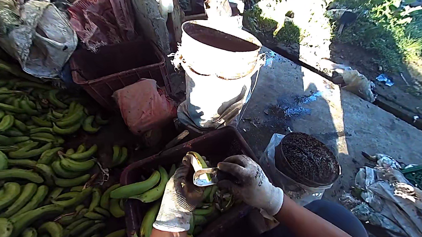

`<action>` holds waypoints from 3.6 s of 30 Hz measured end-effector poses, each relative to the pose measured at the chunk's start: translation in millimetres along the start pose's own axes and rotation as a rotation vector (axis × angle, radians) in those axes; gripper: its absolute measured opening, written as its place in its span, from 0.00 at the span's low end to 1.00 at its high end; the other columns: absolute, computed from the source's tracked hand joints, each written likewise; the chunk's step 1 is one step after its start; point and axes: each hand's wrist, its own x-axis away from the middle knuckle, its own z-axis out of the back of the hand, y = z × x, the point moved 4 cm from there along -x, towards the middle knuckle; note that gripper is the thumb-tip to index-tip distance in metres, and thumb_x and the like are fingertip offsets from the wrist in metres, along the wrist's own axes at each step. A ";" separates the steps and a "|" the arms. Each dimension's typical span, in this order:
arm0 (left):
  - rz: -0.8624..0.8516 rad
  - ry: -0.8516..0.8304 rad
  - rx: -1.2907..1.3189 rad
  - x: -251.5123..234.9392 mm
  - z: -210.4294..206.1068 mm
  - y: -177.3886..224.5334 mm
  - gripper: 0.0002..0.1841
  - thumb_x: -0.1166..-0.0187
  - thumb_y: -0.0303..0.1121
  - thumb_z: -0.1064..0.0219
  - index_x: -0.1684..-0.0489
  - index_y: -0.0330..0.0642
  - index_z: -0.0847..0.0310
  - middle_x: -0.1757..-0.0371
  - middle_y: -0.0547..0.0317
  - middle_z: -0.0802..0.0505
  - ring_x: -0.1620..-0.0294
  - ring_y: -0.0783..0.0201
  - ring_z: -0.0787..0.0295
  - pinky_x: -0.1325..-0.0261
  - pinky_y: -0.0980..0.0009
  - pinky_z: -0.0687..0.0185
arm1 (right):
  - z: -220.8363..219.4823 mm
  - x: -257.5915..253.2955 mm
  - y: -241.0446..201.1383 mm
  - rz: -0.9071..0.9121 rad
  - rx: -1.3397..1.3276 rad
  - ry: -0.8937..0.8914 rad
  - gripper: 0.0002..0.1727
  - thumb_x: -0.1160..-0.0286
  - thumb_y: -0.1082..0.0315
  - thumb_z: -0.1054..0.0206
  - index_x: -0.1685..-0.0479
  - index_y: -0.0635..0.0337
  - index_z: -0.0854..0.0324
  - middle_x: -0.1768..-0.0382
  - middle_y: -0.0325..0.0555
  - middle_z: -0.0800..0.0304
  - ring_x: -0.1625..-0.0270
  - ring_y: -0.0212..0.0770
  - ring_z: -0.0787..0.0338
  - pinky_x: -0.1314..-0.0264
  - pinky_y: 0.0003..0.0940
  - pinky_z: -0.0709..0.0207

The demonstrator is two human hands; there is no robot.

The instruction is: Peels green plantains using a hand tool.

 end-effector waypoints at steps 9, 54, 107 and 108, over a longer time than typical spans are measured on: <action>0.052 -0.422 -0.316 19.0 -10.3 -7.4 0.17 0.14 0.35 0.42 0.32 0.41 0.22 0.52 0.51 0.08 0.55 0.63 0.08 0.52 0.65 0.09 | 18.7 -9.2 23.4 -0.200 -0.188 -0.112 0.22 0.19 0.49 0.31 0.34 0.48 0.11 0.41 0.41 0.09 0.38 0.32 0.12 0.34 0.34 0.16; 0.037 -0.384 -0.163 14.5 -7.4 -11.7 0.17 0.09 0.41 0.47 0.38 0.40 0.19 0.48 0.47 0.08 0.49 0.59 0.08 0.45 0.59 0.10 | 10.7 -11.7 29.8 -0.381 -0.185 -0.174 0.25 0.14 0.46 0.39 0.29 0.49 0.14 0.39 0.41 0.09 0.37 0.35 0.12 0.30 0.40 0.18; -0.157 -0.392 -0.411 17.2 -15.9 -7.4 0.25 0.15 0.35 0.43 0.19 0.37 0.29 0.39 0.45 0.11 0.46 0.58 0.10 0.43 0.62 0.11 | 56.1 -15.7 67.7 -0.631 -0.217 0.127 0.23 0.21 0.47 0.30 0.32 0.47 0.12 0.35 0.43 0.13 0.35 0.37 0.13 0.32 0.40 0.16; -0.183 -0.366 -0.443 16.2 -16.0 -6.2 0.25 0.15 0.33 0.43 0.19 0.36 0.30 0.37 0.45 0.12 0.45 0.58 0.10 0.42 0.62 0.12 | 56.7 -14.6 62.4 -0.618 -0.195 0.113 0.24 0.22 0.47 0.30 0.33 0.48 0.12 0.37 0.44 0.12 0.36 0.37 0.13 0.34 0.39 0.16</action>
